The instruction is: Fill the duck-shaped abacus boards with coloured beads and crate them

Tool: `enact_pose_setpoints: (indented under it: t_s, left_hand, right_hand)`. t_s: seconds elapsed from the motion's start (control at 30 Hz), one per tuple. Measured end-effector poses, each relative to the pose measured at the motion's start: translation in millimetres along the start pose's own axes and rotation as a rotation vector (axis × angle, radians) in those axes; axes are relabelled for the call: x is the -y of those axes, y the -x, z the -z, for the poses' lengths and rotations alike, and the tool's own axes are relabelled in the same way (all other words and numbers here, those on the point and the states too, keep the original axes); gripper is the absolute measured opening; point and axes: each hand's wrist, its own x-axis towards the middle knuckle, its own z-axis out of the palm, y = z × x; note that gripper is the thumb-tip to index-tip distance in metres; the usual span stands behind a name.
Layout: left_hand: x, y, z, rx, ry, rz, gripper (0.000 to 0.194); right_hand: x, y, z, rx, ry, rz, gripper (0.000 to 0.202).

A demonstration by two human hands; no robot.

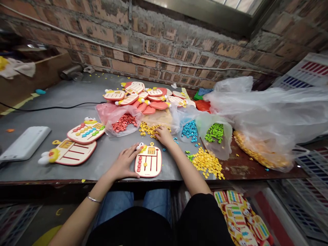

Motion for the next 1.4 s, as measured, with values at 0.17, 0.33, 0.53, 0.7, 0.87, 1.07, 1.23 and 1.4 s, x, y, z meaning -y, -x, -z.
enact_pose_setpoints:
  t_s: [0.17, 0.33, 0.53, 0.7, 0.87, 1.07, 1.23, 1.4]
  left_hand:
    - [0.0, 0.0, 0.8, 0.004, -0.011, 0.002, 0.118]
    - [1.1, 0.5, -1.0, -0.004, -0.005, -0.006, 0.119]
    - [1.1, 1.2, -1.7, -0.010, -0.019, -0.009, 0.116]
    - [0.5, 1.5, -1.3, -0.005, -0.054, -0.013, 0.111]
    - [3.2, 2.9, -3.2, -0.011, -0.078, -0.058, 0.094]
    - [0.3, 5.8, -3.7, -0.028, -0.104, -0.177, 0.067]
    - [-3.1, 6.5, -2.6, 0.008, -0.098, -0.270, 0.046]
    - [-3.1, 5.2, -3.9, -0.030, -0.095, -0.252, 0.067]
  right_hand:
    - [1.0, 5.9, -9.4, 0.054, 0.039, -0.022, 0.022]
    - [3.0, 9.1, -13.4, 0.025, 0.092, -0.069, 0.023]
    - [10.9, 12.1, -8.9, 0.007, 0.134, -0.114, 0.021]
    - [26.9, 38.9, -0.2, -0.265, -0.226, -0.124, 0.020]
    - [47.5, 85.4, 1.4, -0.351, -0.434, -0.074, 0.016]
    - [55.6, 100.0, -5.1, -0.234, -0.158, -0.046, 0.017]
    - [48.9, 95.5, -17.5, -0.246, -0.084, -0.045, 0.021]
    - [48.9, 100.1, -21.4, -0.254, -0.050, -0.043, 0.020]
